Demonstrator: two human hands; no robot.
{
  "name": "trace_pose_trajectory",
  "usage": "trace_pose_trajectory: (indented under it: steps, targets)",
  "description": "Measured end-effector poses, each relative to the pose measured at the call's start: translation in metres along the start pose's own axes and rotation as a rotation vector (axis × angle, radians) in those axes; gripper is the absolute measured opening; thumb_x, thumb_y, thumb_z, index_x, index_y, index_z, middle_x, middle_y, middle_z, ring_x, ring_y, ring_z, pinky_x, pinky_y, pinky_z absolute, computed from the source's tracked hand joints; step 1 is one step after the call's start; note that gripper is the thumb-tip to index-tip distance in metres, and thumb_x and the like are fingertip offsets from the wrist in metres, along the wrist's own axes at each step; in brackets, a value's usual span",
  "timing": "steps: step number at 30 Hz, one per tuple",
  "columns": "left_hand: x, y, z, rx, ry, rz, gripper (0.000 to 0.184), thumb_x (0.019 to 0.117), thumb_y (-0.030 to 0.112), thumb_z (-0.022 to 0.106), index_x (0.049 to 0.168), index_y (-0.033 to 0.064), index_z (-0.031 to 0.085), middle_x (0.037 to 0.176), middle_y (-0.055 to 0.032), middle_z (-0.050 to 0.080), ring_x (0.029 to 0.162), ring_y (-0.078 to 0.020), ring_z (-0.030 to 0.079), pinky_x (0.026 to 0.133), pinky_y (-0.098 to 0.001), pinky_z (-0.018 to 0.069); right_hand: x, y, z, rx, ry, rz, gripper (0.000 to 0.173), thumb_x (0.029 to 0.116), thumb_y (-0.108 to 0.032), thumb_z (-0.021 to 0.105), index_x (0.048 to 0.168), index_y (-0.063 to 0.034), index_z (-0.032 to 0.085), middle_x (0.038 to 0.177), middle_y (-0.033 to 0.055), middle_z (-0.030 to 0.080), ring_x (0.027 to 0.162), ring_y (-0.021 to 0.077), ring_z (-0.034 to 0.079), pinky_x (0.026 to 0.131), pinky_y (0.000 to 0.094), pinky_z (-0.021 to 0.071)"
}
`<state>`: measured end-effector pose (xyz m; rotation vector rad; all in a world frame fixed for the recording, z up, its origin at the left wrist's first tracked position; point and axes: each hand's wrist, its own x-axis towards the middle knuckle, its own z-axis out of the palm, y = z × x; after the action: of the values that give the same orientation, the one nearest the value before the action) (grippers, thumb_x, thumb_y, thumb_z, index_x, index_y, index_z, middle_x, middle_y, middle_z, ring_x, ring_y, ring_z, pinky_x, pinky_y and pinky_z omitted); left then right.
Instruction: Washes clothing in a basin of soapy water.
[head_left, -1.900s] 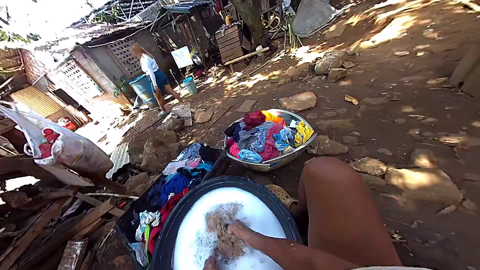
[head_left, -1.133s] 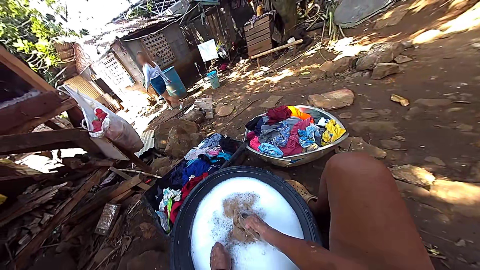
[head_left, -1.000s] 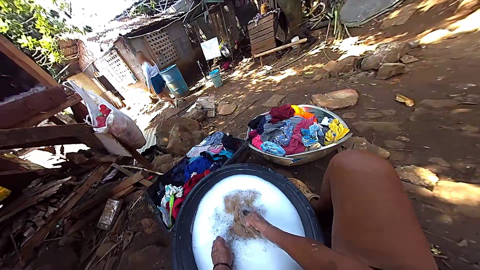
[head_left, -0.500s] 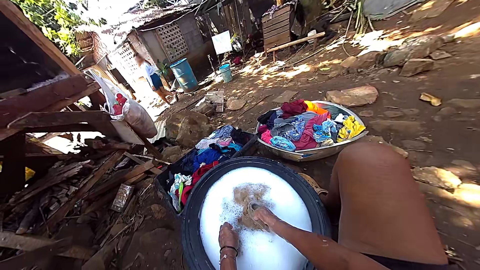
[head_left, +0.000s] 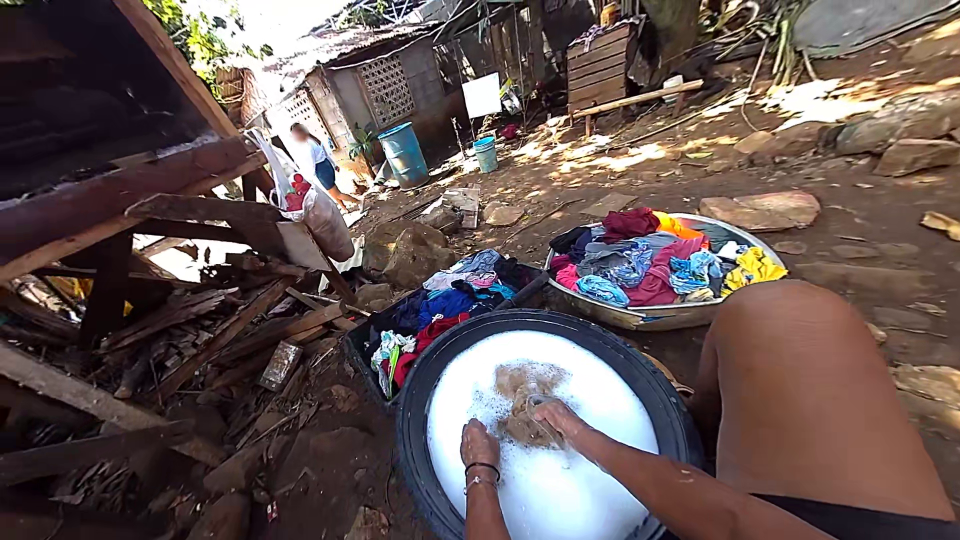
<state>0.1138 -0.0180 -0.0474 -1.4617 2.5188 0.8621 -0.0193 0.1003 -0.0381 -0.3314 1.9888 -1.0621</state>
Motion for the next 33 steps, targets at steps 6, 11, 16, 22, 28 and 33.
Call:
trace_pose_trajectory:
  steps: [6, 11, 16, 22, 28, 33]
  targets:
    - [-0.003, -0.001, -0.010, -0.080, 0.049, -0.019, 0.038, 0.0931, 0.005, 0.064, 0.131, 0.0011, 0.063, 0.138, -0.0230, 0.060, 0.125, -0.0352, 0.062, 0.103, -0.0501, 0.0526, -0.009, -0.004, 0.000, 0.056, 0.050, 0.014, 0.036, 0.1044, -0.016, 0.055, 0.129, 0.0100, 0.059, 0.135, 0.0282, 0.058, 0.127, 0.0359, 0.056, 0.107, 0.0510, 0.0421]
    - [0.000, -0.004, -0.008, -0.097, 0.054, -0.045, 0.038, 0.0937, 0.003, 0.062, 0.132, 0.0011, 0.063, 0.137, -0.0227, 0.060, 0.125, -0.0348, 0.062, 0.102, -0.0494, 0.0528, -0.001, -0.003, -0.002, 0.057, 0.039, 0.013, 0.036, 0.1040, -0.016, 0.055, 0.129, 0.0102, 0.059, 0.134, 0.0289, 0.058, 0.127, 0.0363, 0.055, 0.108, 0.0512, 0.0420]
    - [0.003, -0.009, 0.004, -0.060, 0.023, -0.057, 0.037, 0.0950, 0.005, 0.061, 0.131, 0.0018, 0.064, 0.135, -0.0221, 0.062, 0.126, -0.0348, 0.061, 0.105, -0.0492, 0.0507, 0.011, 0.007, 0.000, 0.128, -0.029, 0.043, 0.037, 0.1044, -0.013, 0.054, 0.133, 0.0108, 0.055, 0.137, 0.0298, 0.056, 0.128, 0.0368, 0.055, 0.108, 0.0501, 0.0421]
    - [0.005, -0.014, 0.016, -0.046, 0.006, -0.083, 0.030, 0.1007, 0.010, 0.056, 0.126, -0.0007, 0.067, 0.128, -0.0224, 0.067, 0.124, -0.0354, 0.063, 0.108, -0.0507, 0.0480, 0.033, 0.023, -0.011, -0.168, -0.180, 0.036, 0.041, 0.1045, -0.016, 0.053, 0.136, 0.0097, 0.055, 0.143, 0.0291, 0.053, 0.137, 0.0371, 0.049, 0.114, 0.0502, 0.0368]
    - [0.002, -0.010, 0.013, -0.075, 0.082, -0.107, 0.033, 0.1048, 0.012, 0.050, 0.130, -0.0060, 0.063, 0.133, -0.0285, 0.062, 0.127, -0.0404, 0.060, 0.109, -0.0536, 0.0472, 0.036, 0.029, -0.032, -0.532, -0.392, -0.082, 0.043, 0.1097, -0.021, 0.044, 0.132, 0.0123, 0.058, 0.140, 0.0318, 0.055, 0.136, 0.0431, 0.050, 0.115, 0.0548, 0.0354]
    - [-0.001, 0.003, 0.006, -0.102, 0.069, -0.168, 0.034, 0.0977, -0.001, 0.054, 0.130, -0.0108, 0.060, 0.130, -0.0310, 0.062, 0.123, -0.0414, 0.061, 0.108, -0.0518, 0.0469, 0.055, 0.055, -0.039, -0.787, -0.600, -0.194, 0.034, 0.1068, -0.006, 0.041, 0.126, 0.0135, 0.061, 0.135, 0.0328, 0.059, 0.133, 0.0473, 0.052, 0.112, 0.0591, 0.0378]
